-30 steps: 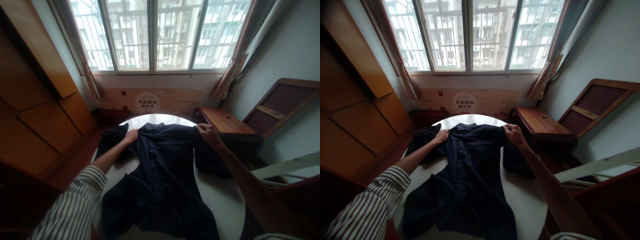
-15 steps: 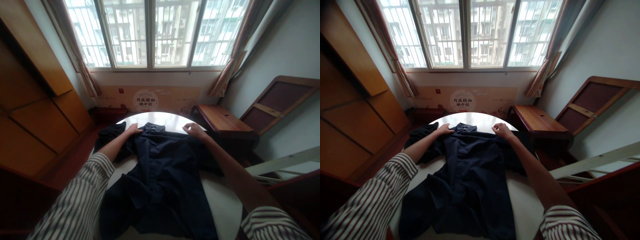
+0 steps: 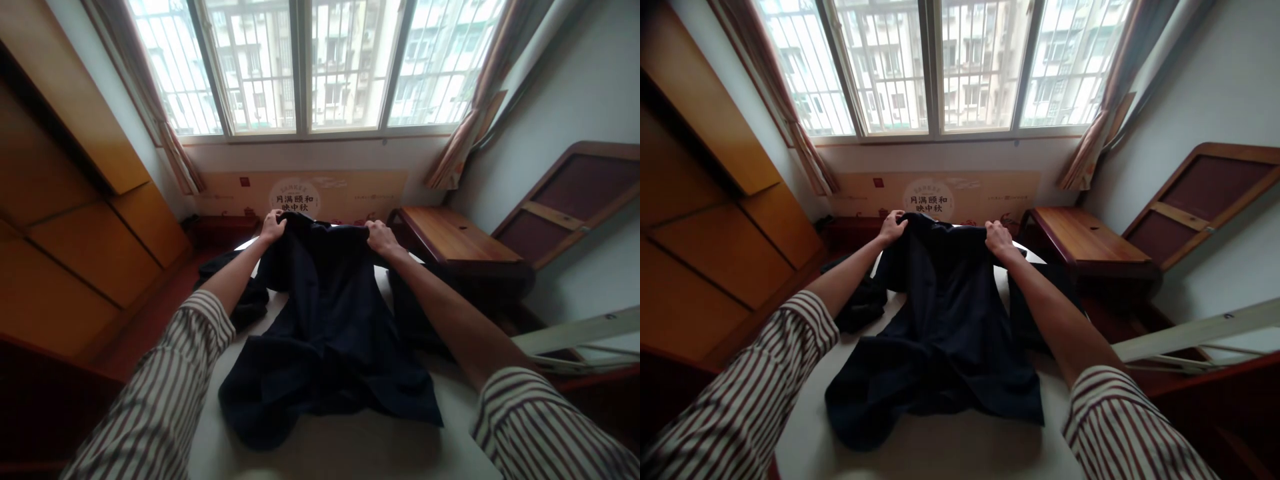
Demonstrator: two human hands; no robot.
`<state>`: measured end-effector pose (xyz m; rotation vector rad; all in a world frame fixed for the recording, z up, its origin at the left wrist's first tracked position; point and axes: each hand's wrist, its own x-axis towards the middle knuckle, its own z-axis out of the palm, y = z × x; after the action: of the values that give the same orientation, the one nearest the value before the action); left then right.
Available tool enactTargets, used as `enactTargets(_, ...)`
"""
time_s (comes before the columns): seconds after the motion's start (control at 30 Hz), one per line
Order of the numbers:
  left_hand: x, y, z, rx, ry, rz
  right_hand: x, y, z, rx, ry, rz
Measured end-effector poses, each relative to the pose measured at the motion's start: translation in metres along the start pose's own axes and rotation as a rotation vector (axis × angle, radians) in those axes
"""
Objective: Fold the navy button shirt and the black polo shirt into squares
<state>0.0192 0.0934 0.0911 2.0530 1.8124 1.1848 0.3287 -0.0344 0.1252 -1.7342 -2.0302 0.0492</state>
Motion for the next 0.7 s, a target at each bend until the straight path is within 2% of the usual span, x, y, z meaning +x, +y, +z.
enactTargets(0.07, -0.006, 0.01, 0.002, -0.024, -0.058, 0.08, -0.007, -0.005, -0.003, -0.012, -0.038, -0.034)
enactTargets(0.13, -0.035, 0.019, -0.001, -0.027, -0.219, 0.243, -0.026, -0.01, -0.002, -0.019, -0.092, -0.066)
enactTargets(0.23, -0.113, 0.031, -0.022, -0.057, -0.477, 0.537, -0.086, -0.013, 0.003, -0.012, -0.207, -0.175)
enactTargets(0.27, -0.143, 0.033, -0.035, -0.065, -0.539, 0.614, -0.112, -0.013, 0.004, 0.002, -0.251, -0.278)
enactTargets(0.33, -0.203, 0.033, -0.064, -0.08, -0.649, 0.683, -0.167, -0.011, 0.005, 0.046, -0.264, -0.393)
enactTargets(0.43, -0.271, 0.022, -0.11, -0.003, -0.676, 0.695, -0.239, -0.003, 0.005, 0.075, -0.189, -0.378)
enactTargets(0.53, -0.31, 0.001, -0.143, 0.09, -0.603, 0.663, -0.282, 0.003, 0.011, 0.111, -0.156, -0.362)
enactTargets(0.6, -0.327, -0.014, -0.154, 0.124, -0.571, 0.628, -0.294, 0.006, 0.019, 0.142, -0.122, -0.366)
enactTargets(0.7, -0.344, -0.031, -0.153, 0.153, -0.504, 0.525, -0.298, 0.006, 0.03, 0.171, -0.007, -0.383)
